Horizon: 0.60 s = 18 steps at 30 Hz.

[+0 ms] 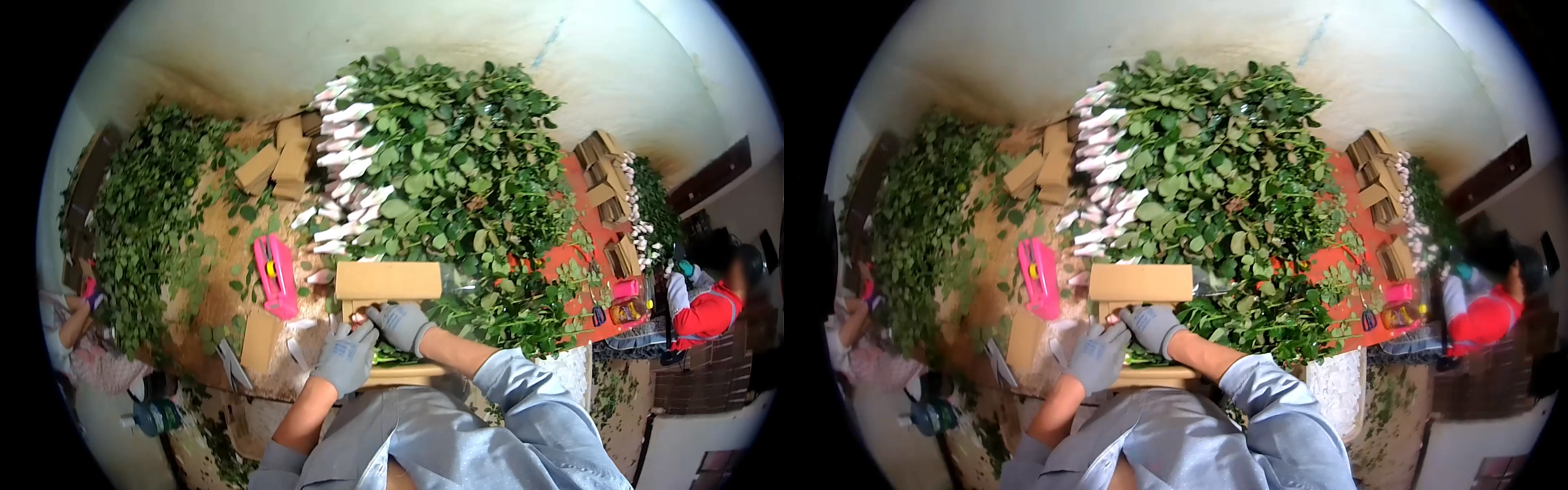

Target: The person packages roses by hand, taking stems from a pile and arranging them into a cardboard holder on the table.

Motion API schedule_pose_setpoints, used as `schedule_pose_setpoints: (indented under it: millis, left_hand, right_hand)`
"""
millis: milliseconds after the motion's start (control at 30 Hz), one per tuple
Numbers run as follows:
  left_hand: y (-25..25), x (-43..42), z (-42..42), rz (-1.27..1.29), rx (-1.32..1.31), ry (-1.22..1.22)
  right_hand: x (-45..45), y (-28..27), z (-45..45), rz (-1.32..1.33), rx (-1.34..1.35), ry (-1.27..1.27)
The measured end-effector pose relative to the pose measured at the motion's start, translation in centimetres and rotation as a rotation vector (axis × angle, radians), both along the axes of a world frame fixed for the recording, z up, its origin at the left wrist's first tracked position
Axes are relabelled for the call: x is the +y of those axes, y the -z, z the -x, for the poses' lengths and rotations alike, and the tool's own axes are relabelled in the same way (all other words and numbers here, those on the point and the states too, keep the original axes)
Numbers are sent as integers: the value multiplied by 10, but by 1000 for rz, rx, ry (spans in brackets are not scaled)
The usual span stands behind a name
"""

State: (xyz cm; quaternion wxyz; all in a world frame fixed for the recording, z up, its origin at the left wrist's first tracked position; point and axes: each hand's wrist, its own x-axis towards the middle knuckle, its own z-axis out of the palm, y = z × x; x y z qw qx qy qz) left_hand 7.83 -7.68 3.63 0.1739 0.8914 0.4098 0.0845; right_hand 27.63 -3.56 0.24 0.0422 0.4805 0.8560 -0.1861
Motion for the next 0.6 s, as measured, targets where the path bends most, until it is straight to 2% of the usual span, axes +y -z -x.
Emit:
schedule_pose_setpoints:
  millis: [133, 267, 333, 367, 400, 467, 567, 600]
  left_hand:
    - [10, -1, 3, 16, 26, 1]
    - [4, 0, 1, 80, 68, -12]
    - [7, 0, 1, 55, 109, -8]
    - [-5, 2, -2, 127, 188, 1]
    - [-6, 5, -3, 110, 195, 19]
    - [-1, 1, -1, 59, 195, 24]
    - [4, 1, -1, 71, 118, 17]
    - [4, 1, -1, 96, 77, -2]
  right_hand:
    - [2, 18, -8, -100, 108, -15]
    - [2, -4, -2, -41, 9, 1]
    - [1, 3, 6, -42, -23, -7]
    - [1, -10, 7, -37, -3, -15]
    - [2, -10, 6, -101, 150, -48]
    - [10, -35, 4, -224, 243, -41]
    - [42, -85, -14, -166, 146, 19]
    - [52, -88, -22, -244, 149, 78]
